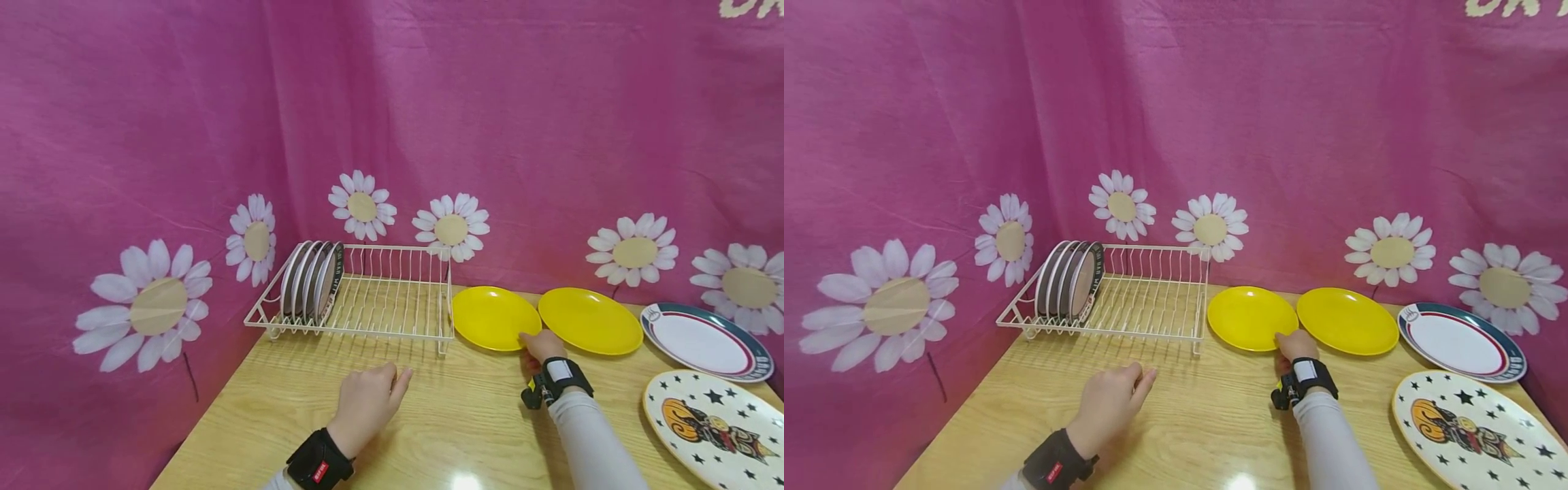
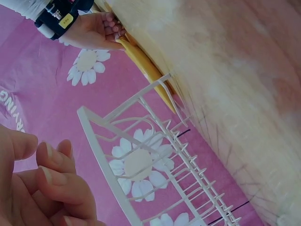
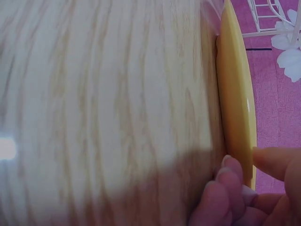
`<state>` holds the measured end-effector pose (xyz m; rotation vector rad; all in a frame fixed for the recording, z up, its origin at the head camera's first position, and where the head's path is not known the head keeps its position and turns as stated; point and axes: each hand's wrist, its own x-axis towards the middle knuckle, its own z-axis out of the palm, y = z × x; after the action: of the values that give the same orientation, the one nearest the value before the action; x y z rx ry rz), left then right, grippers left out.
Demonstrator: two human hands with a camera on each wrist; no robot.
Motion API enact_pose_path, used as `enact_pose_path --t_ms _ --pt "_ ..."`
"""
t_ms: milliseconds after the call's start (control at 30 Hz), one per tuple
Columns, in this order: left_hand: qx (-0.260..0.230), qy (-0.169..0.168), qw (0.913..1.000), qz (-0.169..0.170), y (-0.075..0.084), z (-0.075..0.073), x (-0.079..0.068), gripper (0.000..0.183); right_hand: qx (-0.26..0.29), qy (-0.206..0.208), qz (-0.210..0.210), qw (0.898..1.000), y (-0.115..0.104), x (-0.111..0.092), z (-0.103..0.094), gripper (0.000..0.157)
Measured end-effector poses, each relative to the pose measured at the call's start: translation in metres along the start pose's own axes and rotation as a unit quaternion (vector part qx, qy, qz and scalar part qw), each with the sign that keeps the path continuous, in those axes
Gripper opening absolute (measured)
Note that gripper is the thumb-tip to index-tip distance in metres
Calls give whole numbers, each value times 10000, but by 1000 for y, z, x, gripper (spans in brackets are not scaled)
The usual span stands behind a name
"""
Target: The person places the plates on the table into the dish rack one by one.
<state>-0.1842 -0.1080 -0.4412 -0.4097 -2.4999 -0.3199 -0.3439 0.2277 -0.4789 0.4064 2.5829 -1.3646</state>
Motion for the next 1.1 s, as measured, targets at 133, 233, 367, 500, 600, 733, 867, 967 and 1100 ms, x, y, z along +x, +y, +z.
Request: enact_pose_path --t_ms 133,233,367,500,600,733,867,967,1100 --pt "-68 -66 9999 -46 1 2 -2 49 93 107 50 9999 3 3 2 33" --pt "-56 -111 9999 -71 1 3 -3 49 125 138 49 9998 3 3 2 29" --pt "-23 -100 9999 -52 1 4 -3 48 120 146 63 9998 2 3 2 29" --pt "-8 -75 10000 -43 1 4 -4 48 531 149 175 9983 2 3 2 29" --pt "-26 -77 9999 -79 1 6 -4 48 1156 71 182 9931 1 0 2 29" --pt "-60 -115 9999 -113 1 9 -4 48 1845 35 164 9827 0 -6 1 28" --pt "-87 -181 9997 -140 1 12 -3 47 2189 204 17 9755 -2 -12 -1 26" --pt "-92 -184 9997 -134 1 14 -3 47 2231 420 -218 9736 -2 -15 -3 26" --pt "-88 -131 9998 -78 0 14 -1 48 2135 634 -433 9739 -1 -18 -7 28"
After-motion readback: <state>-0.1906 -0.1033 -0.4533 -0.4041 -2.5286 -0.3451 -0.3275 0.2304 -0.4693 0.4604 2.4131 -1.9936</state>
